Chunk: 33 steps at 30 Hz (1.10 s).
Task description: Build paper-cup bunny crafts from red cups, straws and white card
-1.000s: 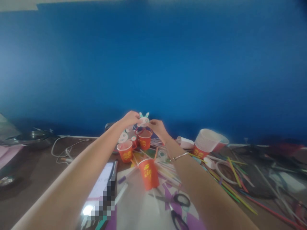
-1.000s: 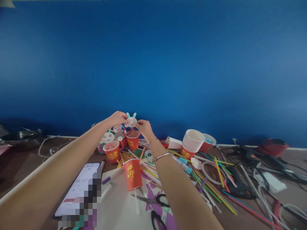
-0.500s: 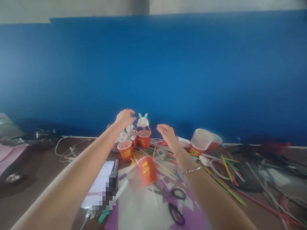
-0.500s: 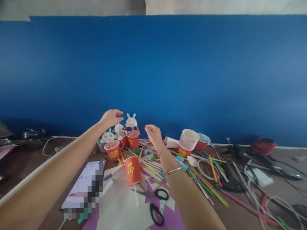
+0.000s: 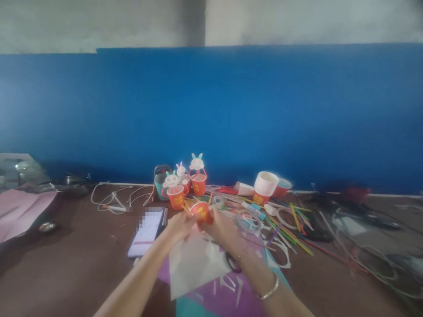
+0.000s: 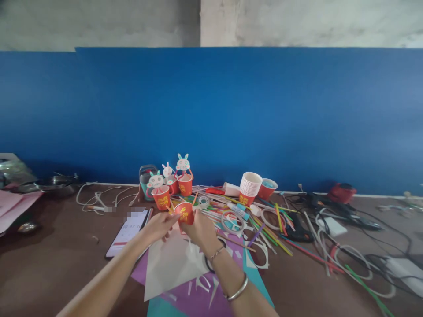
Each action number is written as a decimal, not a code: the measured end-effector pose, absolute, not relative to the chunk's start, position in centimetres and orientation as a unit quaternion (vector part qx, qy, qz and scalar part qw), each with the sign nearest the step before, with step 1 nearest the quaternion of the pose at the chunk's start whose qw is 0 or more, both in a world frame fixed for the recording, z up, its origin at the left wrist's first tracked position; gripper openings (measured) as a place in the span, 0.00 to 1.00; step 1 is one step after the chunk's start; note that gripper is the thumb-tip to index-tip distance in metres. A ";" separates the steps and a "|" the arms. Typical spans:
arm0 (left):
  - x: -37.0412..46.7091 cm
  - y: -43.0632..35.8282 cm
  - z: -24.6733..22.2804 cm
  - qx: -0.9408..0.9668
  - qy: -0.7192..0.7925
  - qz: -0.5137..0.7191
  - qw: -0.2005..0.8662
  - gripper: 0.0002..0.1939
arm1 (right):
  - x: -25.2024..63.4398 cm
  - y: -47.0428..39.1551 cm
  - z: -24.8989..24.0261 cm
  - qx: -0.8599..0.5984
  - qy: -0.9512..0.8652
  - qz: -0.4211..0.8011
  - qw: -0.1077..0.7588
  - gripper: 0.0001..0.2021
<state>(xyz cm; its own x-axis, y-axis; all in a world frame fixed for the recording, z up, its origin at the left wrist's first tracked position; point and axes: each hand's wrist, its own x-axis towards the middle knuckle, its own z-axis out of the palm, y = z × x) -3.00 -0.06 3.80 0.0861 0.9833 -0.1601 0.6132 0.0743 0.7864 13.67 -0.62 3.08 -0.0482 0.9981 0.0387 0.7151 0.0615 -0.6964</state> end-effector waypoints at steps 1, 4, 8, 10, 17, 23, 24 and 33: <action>-2.5 -0.1 3.4 0.628 0.629 0.261 0.377 0.20 | 13.8 -0.6 3.0 -0.630 -0.669 0.269 0.288 0.21; -0.7 -0.3 2.6 0.617 0.603 0.325 0.387 0.21 | 14.6 -0.4 2.2 -0.559 -0.661 0.299 0.401 0.25; 1.5 -1.0 1.4 0.525 0.451 0.518 0.503 0.31 | 15.1 -0.7 0.0 -0.470 -0.676 0.275 0.496 0.25; 2.1 -1.3 0.7 0.475 0.420 0.563 0.530 0.31 | 15.1 -0.9 -0.9 -0.463 -0.681 0.267 0.500 0.24; 1.8 -1.5 -1.4 0.462 0.433 0.618 0.466 0.25 | 14.6 -1.5 -1.3 -0.455 -0.716 0.252 0.466 0.20; 1.9 -1.4 -1.8 0.467 0.431 0.604 0.480 0.22 | 14.8 -1.7 -1.4 -0.455 -0.706 0.276 0.467 0.22; 2.0 -1.4 -1.7 0.464 0.422 0.607 0.489 0.21 | 14.9 -1.6 -1.7 -0.463 -0.702 0.273 0.467 0.24; 2.0 -1.5 -0.9 0.433 0.377 0.633 0.519 0.21 | 14.9 -1.0 -2.0 -0.459 -0.741 0.244 0.426 0.07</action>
